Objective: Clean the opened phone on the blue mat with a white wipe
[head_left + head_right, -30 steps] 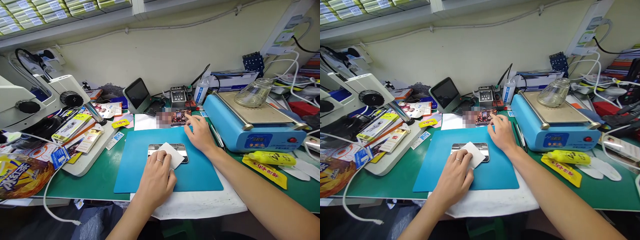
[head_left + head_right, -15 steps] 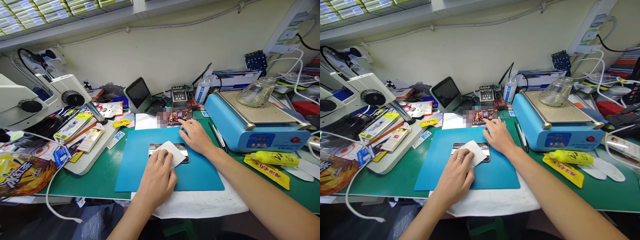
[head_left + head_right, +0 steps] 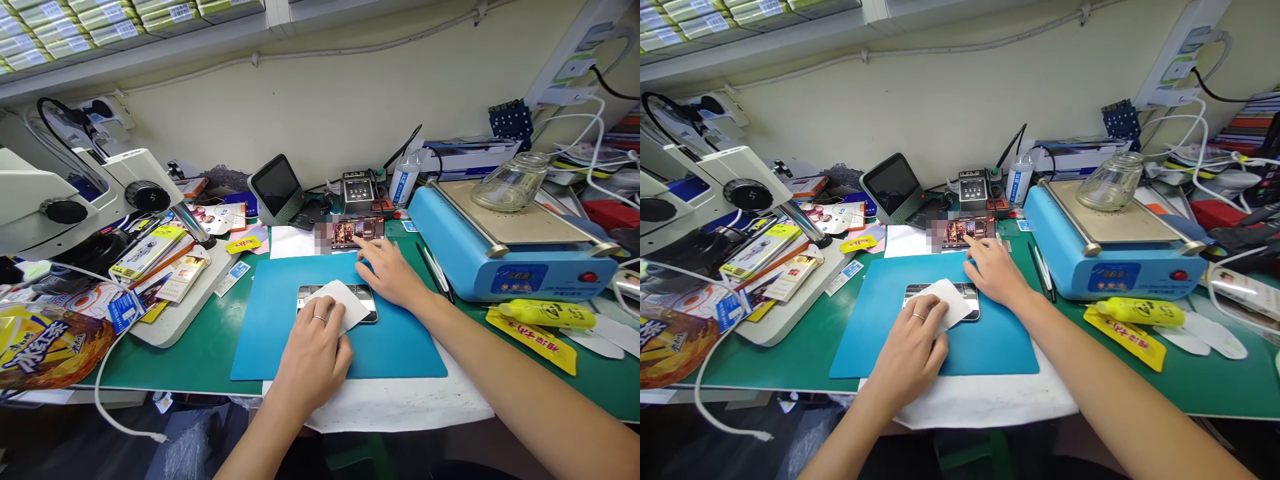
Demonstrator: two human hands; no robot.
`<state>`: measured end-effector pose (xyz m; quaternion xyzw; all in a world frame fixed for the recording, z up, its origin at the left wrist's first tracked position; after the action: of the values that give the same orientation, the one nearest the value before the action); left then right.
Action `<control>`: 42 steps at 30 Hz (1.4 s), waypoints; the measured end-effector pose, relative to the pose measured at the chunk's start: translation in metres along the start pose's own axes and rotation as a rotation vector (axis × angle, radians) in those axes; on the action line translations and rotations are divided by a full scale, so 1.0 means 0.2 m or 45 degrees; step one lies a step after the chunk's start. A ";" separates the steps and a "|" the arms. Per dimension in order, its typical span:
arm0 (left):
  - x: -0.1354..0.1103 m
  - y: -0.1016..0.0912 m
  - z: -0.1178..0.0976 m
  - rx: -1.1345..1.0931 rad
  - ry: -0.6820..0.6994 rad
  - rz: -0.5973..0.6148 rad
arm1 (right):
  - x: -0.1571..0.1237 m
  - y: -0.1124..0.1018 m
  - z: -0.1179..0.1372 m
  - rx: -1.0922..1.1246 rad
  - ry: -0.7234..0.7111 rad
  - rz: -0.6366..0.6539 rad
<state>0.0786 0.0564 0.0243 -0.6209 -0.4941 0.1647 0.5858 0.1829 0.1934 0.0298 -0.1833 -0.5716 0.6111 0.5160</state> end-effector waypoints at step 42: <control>-0.02 0.06 -0.01 0.095 0.117 0.101 | 0.00 -0.06 -0.09 0.024 0.223 -0.175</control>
<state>0.0840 0.0546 0.0133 -0.6247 -0.4351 0.1776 0.6237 0.2029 0.2013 0.0358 -0.1916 -0.5297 0.5613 0.6063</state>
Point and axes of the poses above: each hand's wrist, its own x-axis towards the middle knuckle, its own y-axis out of the palm, z = x × y, the point moved 9 cm from there along x, towards the middle knuckle, and after that the axes turned 13 degrees about y, right-handed, at the moved point
